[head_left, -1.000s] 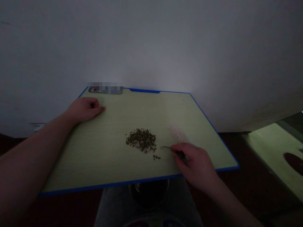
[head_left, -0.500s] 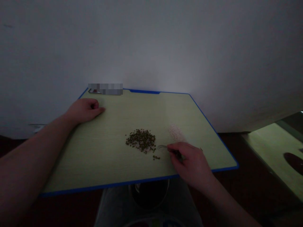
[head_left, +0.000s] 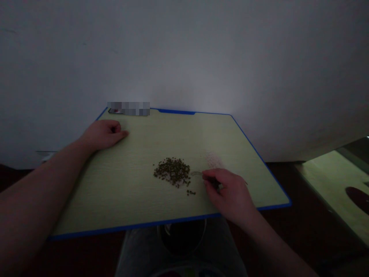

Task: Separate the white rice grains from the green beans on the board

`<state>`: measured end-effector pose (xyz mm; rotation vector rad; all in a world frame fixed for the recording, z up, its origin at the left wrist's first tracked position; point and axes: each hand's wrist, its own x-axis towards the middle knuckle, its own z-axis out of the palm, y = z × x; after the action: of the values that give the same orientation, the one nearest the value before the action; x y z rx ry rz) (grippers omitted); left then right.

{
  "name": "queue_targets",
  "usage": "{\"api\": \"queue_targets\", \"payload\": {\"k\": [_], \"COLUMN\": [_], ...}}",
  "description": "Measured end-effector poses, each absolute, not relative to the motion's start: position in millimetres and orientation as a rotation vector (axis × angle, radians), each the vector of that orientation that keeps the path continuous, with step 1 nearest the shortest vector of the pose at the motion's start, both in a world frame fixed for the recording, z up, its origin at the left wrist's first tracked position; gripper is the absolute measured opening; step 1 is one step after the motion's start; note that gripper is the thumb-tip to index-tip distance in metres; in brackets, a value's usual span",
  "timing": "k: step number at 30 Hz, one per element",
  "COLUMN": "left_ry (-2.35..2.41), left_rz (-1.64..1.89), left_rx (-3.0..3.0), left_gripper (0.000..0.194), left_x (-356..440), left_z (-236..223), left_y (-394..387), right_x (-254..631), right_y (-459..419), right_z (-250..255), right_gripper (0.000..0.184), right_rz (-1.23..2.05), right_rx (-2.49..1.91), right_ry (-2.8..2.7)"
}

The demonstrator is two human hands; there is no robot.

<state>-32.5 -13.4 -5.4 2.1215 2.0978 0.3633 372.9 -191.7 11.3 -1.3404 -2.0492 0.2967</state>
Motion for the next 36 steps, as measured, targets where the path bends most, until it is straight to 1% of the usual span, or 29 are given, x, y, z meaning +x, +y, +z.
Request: {"api": "queue_targets", "payload": {"k": [11, 18, 26, 31, 36], "left_ry": [2.096, 2.103, 2.046, 2.040, 2.044], "left_rz": [0.362, 0.356, 0.411, 0.416, 0.400], "left_rx": [2.098, 2.094, 2.118, 2.144, 2.149], "left_gripper": [0.040, 0.040, 0.039, 0.039, 0.039], "left_x": [-28.5, -25.6, -26.6, -27.3, -27.1], "left_z": [-2.7, 1.2, 2.6, 2.8, 2.7], "left_y": [-15.8, -18.3, -19.5, -18.9, -19.1], "right_x": [382.6, 370.1, 387.3, 390.1, 377.8], "right_y": [-182.6, -186.1, -170.6, -171.3, -181.9], "right_z": [7.9, 8.4, 4.4, 10.3, 15.4], "right_gripper": [0.025, 0.026, 0.023, 0.023, 0.025], "right_rz": [0.205, 0.289, 0.207, 0.251, 0.343], "right_rx": [-1.515, -1.424, -1.565, -1.540, -1.447], "right_ry": [-1.938, -1.970, -1.858, -1.845, -1.989]}}
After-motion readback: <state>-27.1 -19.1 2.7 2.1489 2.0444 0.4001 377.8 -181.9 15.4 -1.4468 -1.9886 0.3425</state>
